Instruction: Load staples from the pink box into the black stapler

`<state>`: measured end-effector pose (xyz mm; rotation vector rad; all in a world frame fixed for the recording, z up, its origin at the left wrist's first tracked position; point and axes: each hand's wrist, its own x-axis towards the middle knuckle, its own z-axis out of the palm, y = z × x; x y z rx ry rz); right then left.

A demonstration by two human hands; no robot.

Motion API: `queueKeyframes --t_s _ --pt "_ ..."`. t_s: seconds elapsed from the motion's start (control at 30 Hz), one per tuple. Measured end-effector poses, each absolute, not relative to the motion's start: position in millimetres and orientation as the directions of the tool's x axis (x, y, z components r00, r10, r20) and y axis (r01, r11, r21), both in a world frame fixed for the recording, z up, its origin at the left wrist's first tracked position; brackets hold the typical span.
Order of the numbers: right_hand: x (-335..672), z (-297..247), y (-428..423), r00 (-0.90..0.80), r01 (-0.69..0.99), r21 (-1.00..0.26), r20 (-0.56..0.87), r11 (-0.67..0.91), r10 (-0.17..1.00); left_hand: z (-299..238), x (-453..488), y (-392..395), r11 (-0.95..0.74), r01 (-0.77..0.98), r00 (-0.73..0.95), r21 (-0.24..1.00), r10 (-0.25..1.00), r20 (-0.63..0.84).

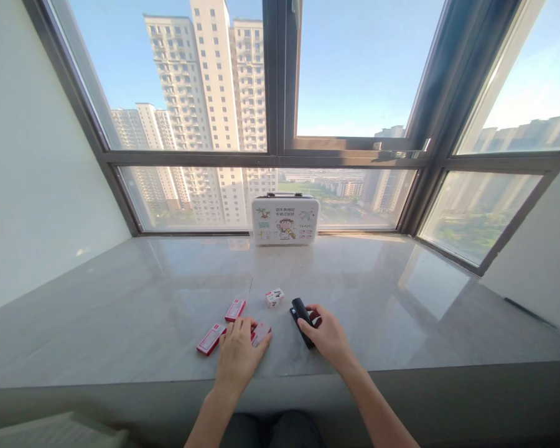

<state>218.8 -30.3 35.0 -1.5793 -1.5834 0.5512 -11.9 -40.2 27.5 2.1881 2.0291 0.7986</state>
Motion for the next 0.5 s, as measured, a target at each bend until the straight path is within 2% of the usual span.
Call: queueKeyframes --t_s 0.17,0.3,0.4,0.5 --pt "227 53 -20 -0.061 0.641 -0.717 0.307 0.273 0.950 29 -1 -54 -0.399 0.801 0.278 0.446 0.908 0.314" --pt "201 60 -21 -0.140 0.632 -0.701 0.317 0.331 0.938 34 4 -53 -0.518 0.723 0.423 0.458 0.855 0.300" --pt "177 59 -27 -0.107 0.687 -0.657 0.331 0.310 0.937 41 -2 -53 -0.538 0.695 0.461 0.477 0.842 0.280" --pt "156 59 -29 -0.004 0.767 -0.603 0.340 0.221 0.940 46 -12 -54 -0.557 0.667 0.493 0.495 0.828 0.267"
